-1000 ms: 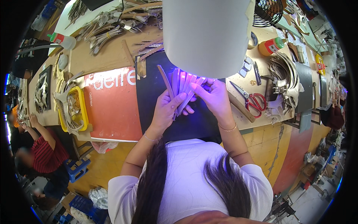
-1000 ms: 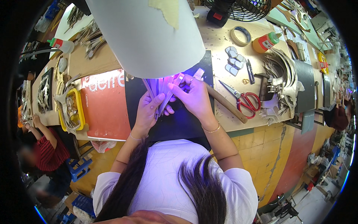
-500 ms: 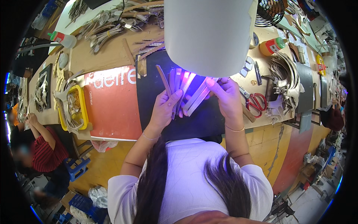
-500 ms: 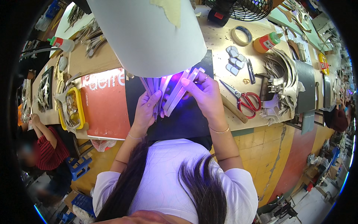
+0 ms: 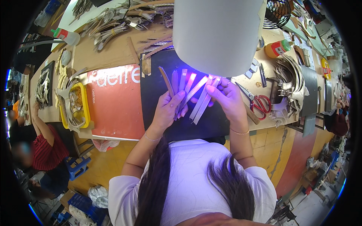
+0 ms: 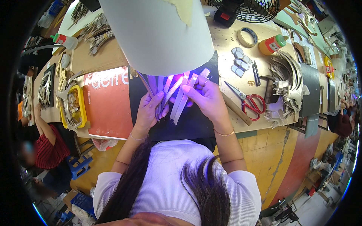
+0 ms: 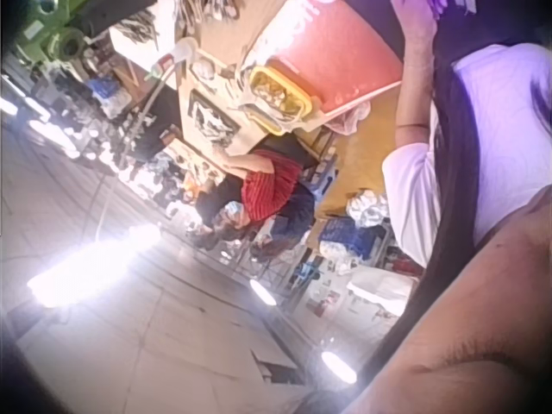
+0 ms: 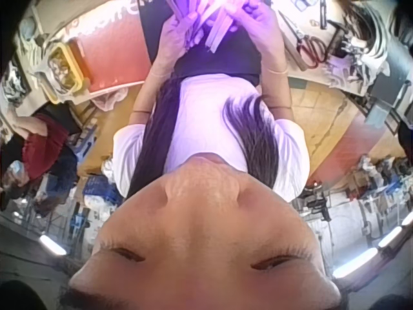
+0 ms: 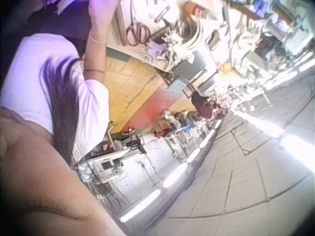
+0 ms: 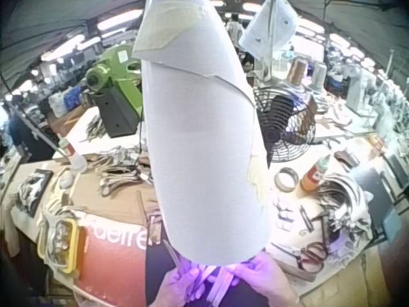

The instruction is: The person uses red-handled scissors to cut a bundle of patterned fabric strips into shorter pieces on a workbench. The person then separates and aligns the cut strips by hand.

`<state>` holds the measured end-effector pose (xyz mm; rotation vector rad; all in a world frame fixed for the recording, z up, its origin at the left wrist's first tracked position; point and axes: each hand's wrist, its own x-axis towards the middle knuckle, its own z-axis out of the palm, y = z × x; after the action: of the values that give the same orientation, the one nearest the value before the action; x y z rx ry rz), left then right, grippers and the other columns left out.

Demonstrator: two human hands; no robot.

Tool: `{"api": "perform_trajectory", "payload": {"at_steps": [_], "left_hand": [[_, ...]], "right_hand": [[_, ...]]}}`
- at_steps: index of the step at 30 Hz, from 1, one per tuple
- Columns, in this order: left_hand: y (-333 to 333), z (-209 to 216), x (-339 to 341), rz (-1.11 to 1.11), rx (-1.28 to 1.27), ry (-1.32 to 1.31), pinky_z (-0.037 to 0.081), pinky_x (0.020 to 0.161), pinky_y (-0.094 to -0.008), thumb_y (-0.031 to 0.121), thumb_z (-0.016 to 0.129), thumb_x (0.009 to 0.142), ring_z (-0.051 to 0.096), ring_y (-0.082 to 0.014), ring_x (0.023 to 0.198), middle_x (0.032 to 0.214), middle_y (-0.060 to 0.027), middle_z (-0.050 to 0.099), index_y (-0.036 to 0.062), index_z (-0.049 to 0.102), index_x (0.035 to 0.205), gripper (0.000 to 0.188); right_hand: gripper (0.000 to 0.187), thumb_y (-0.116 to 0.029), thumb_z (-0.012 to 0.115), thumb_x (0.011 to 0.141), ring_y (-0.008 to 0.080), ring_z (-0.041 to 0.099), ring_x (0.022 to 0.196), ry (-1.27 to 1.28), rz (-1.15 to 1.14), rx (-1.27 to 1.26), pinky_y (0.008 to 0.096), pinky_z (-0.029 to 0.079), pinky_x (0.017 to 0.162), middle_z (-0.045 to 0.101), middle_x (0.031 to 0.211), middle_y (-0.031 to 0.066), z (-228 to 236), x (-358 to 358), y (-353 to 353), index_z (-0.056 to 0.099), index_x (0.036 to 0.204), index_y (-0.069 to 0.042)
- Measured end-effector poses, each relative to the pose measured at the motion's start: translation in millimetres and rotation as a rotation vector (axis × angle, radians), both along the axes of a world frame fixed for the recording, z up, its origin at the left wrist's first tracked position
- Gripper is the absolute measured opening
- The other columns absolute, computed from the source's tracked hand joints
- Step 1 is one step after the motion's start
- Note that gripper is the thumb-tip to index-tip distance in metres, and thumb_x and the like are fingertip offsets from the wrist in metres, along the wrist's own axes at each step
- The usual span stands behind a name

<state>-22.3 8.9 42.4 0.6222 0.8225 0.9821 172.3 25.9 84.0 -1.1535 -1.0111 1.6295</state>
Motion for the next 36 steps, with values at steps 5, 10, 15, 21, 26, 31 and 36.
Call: {"api": "perform_trajectory", "payload": {"at_steps": [5,10,15,21,26,31,36], "left_hand": [[0,1,-1,-0.024,0.025,-0.044,0.036,0.039,-0.0195,0.023,0.047,0.098,0.048,-0.0099,0.046,0.086,-0.0158,0.065,0.0016,0.052,0.111,0.026],[1,2,-5,-0.035,-0.059,-0.225,0.037,0.040,-0.0205,0.021,0.043,0.098,0.048,-0.0121,0.044,0.083,-0.0191,0.063,0.0001,0.050,0.111,0.025],[1,1,-6,-0.082,-0.085,-0.328,0.036,0.036,-0.0217,0.025,0.040,0.098,0.045,-0.0143,0.039,0.080,-0.0200,0.062,-0.0020,0.048,0.115,0.033],[3,-3,-11,-0.205,-0.146,-0.484,0.035,0.032,-0.0232,0.041,0.039,0.093,0.043,-0.0171,0.035,0.078,-0.0257,0.060,0.0034,0.029,0.141,0.062],[5,-4,-14,-0.326,-0.102,-0.569,0.035,0.030,-0.0237,0.044,0.038,0.090,0.041,-0.0178,0.031,0.073,-0.0298,0.060,0.0087,0.013,0.148,0.073],[3,-2,-14,-0.411,-0.028,-0.573,0.036,0.030,-0.0223,0.043,0.039,0.088,0.044,-0.0182,0.031,0.071,-0.0301,0.061,0.0056,0.005,0.148,0.078],[0,3,-13,-0.429,0.004,-0.618,0.039,0.030,-0.0216,0.039,0.040,0.087,0.055,-0.0216,0.038,0.076,-0.0297,0.063,0.0007,0.002,0.147,0.081]], "right_hand": [[0.027,-0.019,0.064,0.089,0.0066,0.058,0.069,-0.001,-0.032,0.019,0.0199,0.047,0.057,0.062,0.083,0.0016,1,4,-1,0.059,0.108,0.000],[0.023,-0.016,0.064,0.088,0.0072,0.058,0.069,-0.013,-0.034,-0.023,0.0210,0.047,0.059,0.062,0.082,0.0011,3,7,-3,0.059,0.105,-0.002],[0.024,-0.015,0.064,0.088,0.0072,0.058,0.070,-0.002,-0.026,-0.019,0.0209,0.047,0.059,0.062,0.083,0.0014,1,8,-3,0.059,0.106,-0.001],[0.019,-0.015,0.064,0.088,0.0060,0.057,0.069,-0.009,-0.052,0.011,0.0201,0.046,0.058,0.062,0.082,0.0009,-2,9,-4,0.060,0.102,-0.002],[0.018,-0.014,0.064,0.088,0.0062,0.057,0.069,-0.003,-0.050,0.022,0.0200,0.046,0.059,0.062,0.082,0.0010,-4,12,-5,0.060,0.100,-0.002],[0.017,-0.014,0.064,0.088,0.0063,0.057,0.069,0.000,-0.044,0.026,0.0199,0.046,0.059,0.062,0.081,0.0011,-4,12,-5,0.060,0.099,-0.002],[0.015,-0.014,0.064,0.088,0.0062,0.057,0.067,0.006,-0.042,0.012,0.0200,0.046,0.058,0.062,0.080,0.0010,0,11,-6,0.060,0.097,-0.003]]}}
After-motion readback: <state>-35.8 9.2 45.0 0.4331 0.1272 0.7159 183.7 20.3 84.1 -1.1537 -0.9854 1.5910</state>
